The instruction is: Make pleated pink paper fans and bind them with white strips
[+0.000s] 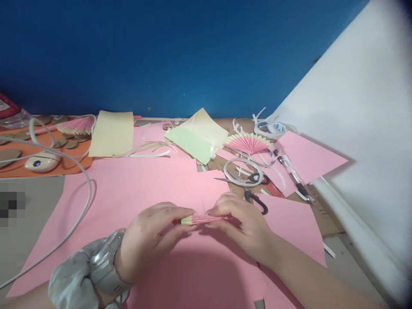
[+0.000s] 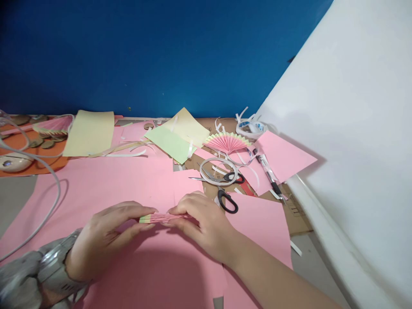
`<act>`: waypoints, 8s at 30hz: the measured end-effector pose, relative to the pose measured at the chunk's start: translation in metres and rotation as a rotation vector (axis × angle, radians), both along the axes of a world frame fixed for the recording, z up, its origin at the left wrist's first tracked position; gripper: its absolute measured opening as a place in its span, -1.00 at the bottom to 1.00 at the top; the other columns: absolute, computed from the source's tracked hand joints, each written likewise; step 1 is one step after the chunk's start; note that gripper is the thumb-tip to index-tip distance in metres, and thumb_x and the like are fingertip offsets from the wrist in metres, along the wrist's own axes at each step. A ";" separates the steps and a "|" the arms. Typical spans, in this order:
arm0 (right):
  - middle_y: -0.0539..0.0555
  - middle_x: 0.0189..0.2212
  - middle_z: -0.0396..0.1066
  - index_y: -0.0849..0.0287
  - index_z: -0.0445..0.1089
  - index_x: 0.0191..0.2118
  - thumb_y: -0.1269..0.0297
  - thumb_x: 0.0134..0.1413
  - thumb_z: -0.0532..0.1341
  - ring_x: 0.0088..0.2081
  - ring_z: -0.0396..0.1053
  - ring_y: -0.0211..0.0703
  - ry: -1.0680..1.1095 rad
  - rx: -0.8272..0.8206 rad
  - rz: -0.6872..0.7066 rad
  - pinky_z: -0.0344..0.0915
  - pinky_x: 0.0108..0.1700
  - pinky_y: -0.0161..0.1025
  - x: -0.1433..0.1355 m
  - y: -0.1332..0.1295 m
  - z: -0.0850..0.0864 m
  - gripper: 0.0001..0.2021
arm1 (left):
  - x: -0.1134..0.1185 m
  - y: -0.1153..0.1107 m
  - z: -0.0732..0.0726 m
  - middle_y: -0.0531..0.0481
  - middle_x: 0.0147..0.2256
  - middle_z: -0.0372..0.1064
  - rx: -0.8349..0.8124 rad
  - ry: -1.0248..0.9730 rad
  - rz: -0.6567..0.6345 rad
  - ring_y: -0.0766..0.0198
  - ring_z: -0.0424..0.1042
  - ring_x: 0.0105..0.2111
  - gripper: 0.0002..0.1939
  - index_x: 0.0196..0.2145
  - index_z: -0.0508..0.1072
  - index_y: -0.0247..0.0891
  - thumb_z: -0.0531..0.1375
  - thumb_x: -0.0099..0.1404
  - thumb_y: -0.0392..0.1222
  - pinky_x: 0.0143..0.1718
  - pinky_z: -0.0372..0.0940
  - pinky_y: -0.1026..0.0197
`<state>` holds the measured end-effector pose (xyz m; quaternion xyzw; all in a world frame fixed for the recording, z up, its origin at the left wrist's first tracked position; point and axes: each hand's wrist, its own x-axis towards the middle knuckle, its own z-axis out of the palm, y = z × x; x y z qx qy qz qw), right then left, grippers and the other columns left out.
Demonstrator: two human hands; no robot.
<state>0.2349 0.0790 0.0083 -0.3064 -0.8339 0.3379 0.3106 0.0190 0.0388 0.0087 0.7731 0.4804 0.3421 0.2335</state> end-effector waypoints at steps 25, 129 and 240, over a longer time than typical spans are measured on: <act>0.04 -0.35 0.42 0.14 0.36 -0.21 0.29 0.21 0.09 -0.29 0.29 -0.19 -0.190 0.038 0.080 0.14 -0.19 -0.21 -0.004 0.001 0.004 -0.87 | 0.003 0.003 0.007 0.09 -0.42 0.52 -0.263 0.009 -0.022 0.32 0.46 -0.41 -0.88 -0.35 0.48 -0.19 0.14 0.26 -0.19 -0.33 0.28 0.32; 0.01 -0.48 0.35 0.19 0.31 -0.22 0.53 0.09 0.11 -0.41 0.29 -0.23 0.055 0.370 -0.222 0.15 -0.26 -0.22 0.001 -0.005 0.004 -0.85 | 0.017 -0.021 0.009 -0.03 -0.34 0.36 -0.256 -0.413 -0.044 0.22 0.35 -0.30 -0.81 -0.19 0.33 -0.12 0.01 0.30 -0.32 -0.27 0.28 0.22; -0.07 -0.53 0.36 0.13 0.29 -0.37 0.37 0.16 0.10 -0.45 0.31 -0.28 -0.050 0.237 -0.303 0.13 -0.28 -0.27 -0.011 -0.010 0.001 -0.91 | 0.011 -0.018 0.007 0.05 -0.27 0.46 -0.059 -0.106 -0.059 0.33 0.43 -0.28 -0.60 -0.03 0.23 -0.13 0.17 0.19 -0.38 -0.22 0.30 0.35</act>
